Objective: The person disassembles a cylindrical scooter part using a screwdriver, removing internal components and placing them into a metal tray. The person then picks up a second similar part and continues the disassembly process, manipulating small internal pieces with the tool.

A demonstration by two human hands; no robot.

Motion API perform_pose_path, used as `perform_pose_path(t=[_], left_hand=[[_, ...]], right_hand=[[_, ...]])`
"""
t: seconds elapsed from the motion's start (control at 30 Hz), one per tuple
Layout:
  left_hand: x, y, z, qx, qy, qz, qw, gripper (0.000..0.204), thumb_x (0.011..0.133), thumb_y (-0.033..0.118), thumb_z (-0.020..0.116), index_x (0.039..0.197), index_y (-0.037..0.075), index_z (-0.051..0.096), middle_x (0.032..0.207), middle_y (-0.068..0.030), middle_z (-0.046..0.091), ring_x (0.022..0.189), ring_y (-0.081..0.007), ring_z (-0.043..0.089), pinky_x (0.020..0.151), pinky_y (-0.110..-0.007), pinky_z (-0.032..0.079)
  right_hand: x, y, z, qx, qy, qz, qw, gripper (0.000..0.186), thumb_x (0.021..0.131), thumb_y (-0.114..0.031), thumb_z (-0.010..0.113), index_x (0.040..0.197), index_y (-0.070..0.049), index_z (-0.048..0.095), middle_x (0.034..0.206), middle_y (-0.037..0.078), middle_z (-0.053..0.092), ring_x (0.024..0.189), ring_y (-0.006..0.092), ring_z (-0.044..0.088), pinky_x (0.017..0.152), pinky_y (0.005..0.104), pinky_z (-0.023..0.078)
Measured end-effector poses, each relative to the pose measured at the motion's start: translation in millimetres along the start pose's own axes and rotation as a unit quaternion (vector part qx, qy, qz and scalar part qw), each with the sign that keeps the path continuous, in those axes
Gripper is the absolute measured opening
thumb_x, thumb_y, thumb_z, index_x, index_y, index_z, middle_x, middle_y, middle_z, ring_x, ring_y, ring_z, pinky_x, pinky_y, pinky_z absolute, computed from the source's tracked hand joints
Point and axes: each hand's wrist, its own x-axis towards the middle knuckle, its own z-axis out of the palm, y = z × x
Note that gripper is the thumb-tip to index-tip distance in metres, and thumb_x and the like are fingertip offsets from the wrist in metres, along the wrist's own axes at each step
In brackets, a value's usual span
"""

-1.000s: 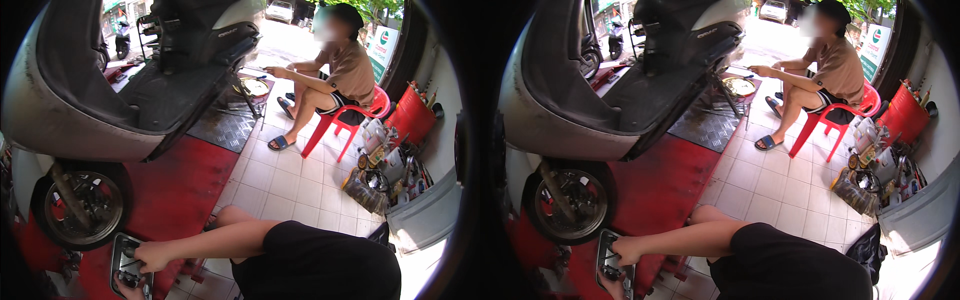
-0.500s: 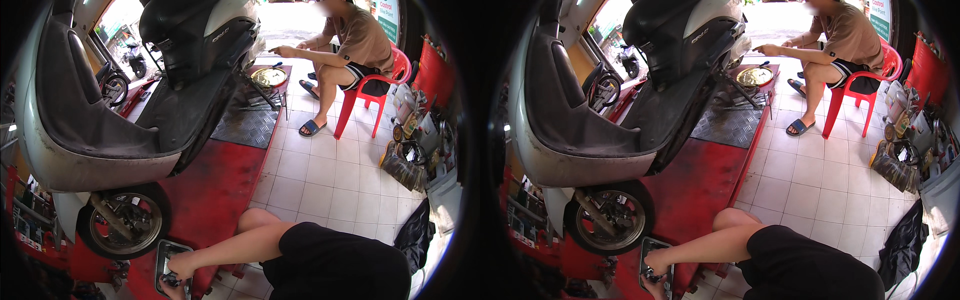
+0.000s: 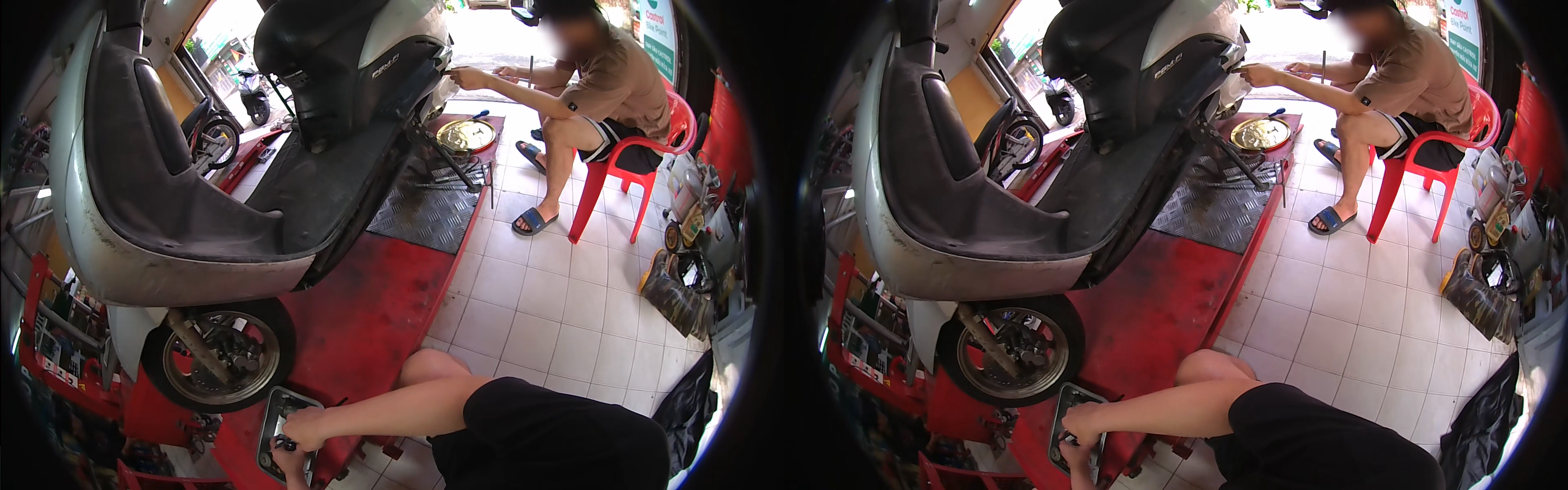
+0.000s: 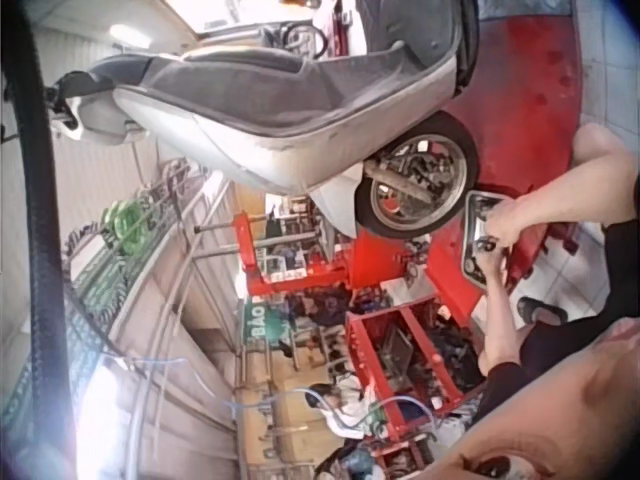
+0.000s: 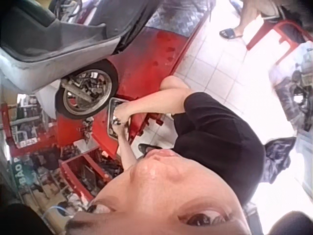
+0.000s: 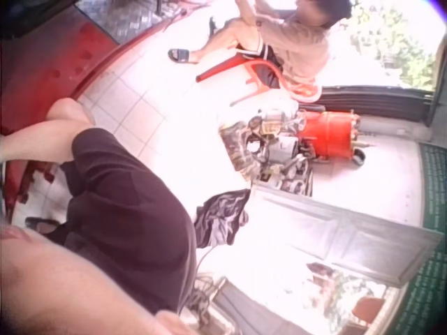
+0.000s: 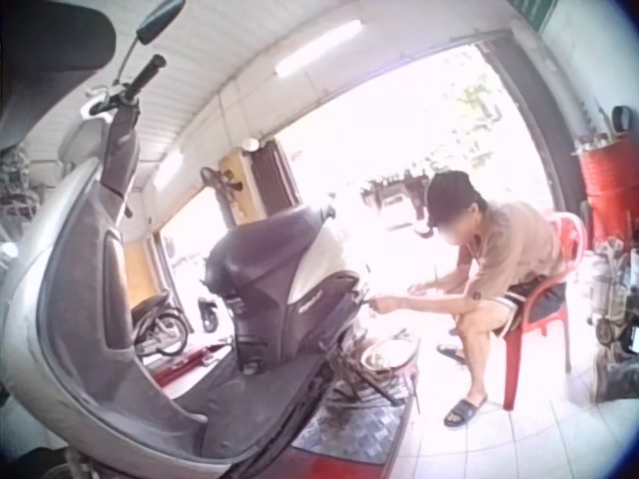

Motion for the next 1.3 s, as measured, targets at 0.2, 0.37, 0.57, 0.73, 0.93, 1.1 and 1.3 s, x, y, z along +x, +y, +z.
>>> perform_pose_path(t=[0.2,0.37,0.57,0.73,0.93,1.1,1.3], left_hand=[[4,-13,-18,0.21,0.021,-0.06,0.976,0.111,0.034,0.038,0.097,0.127,-0.003,0.053,0.11,-0.0203,0.068,0.103,-0.0371,0.067,0.089,-0.044,0.052],[-2,24,-5,0.218,-0.008,-0.082,0.973,0.109,0.035,0.04,0.098,0.124,-0.004,0.055,0.111,-0.0211,0.068,0.104,-0.0377,0.066,0.089,-0.044,0.052],[4,45,-18,0.222,-0.121,-0.095,0.963,0.094,0.042,0.047,0.095,0.115,-0.003,0.063,0.11,-0.0203,0.071,0.1,-0.0325,0.07,0.084,-0.042,0.056],[-1,77,-23,0.381,-0.094,-0.218,0.894,0.086,0.052,0.047,0.092,0.118,0.001,0.061,0.12,-0.0209,0.066,0.112,-0.0334,0.065,0.093,-0.043,0.053],[-5,86,-37,0.355,-0.086,-0.278,0.888,0.094,0.057,0.043,0.093,0.128,-0.001,0.05,0.123,-0.0199,0.065,0.114,-0.0333,0.064,0.093,-0.042,0.054],[-7,86,-26,0.387,-0.106,-0.269,0.875,0.096,0.059,0.041,0.093,0.131,-0.003,0.048,0.123,-0.0206,0.065,0.113,-0.0343,0.064,0.093,-0.042,0.054],[-1,71,-25,0.395,-0.177,-0.254,0.865,0.081,0.059,0.038,0.091,0.119,-0.007,0.061,0.117,-0.024,0.067,0.108,-0.0341,0.067,0.092,-0.041,0.055]], right_hand=[[-9,-5,-6,-0.037,-0.005,0.004,0.999,0.023,0.075,-0.013,0.068,0.094,0.002,0.072,0.098,0.021,0.071,0.095,0.0368,0.07,0.079,0.0449,0.056],[-9,4,-5,-0.093,-0.012,0.0,0.996,0.021,0.074,-0.01,0.068,0.092,0.0,0.073,0.098,0.021,0.071,0.094,0.0353,0.071,0.078,0.0443,0.057],[-5,-5,-8,-0.099,-0.014,0.03,0.995,0.023,0.075,-0.015,0.07,0.095,-0.004,0.075,0.103,0.02,0.071,0.099,0.0343,0.07,0.082,0.0447,0.056],[-7,-1,-16,-0.139,-0.067,0.072,0.985,0.028,0.079,-0.016,0.066,0.104,-0.005,0.072,0.11,0.02,0.069,0.103,0.0353,0.068,0.086,0.0451,0.055],[-5,-2,-20,-0.148,-0.059,0.062,0.985,0.03,0.088,-0.026,0.068,0.104,-0.001,0.069,0.104,0.021,0.068,0.1,0.0379,0.067,0.084,0.0468,0.055],[-6,-1,-14,-0.16,-0.067,0.048,0.984,0.028,0.087,-0.026,0.069,0.1,-0.001,0.07,0.102,0.021,0.069,0.097,0.0374,0.068,0.082,0.0471,0.055],[-5,-4,-7,-0.164,-0.084,0.042,0.982,0.025,0.082,-0.021,0.067,0.097,-0.002,0.073,0.102,0.021,0.07,0.096,0.036,0.07,0.082,0.046,0.056]])
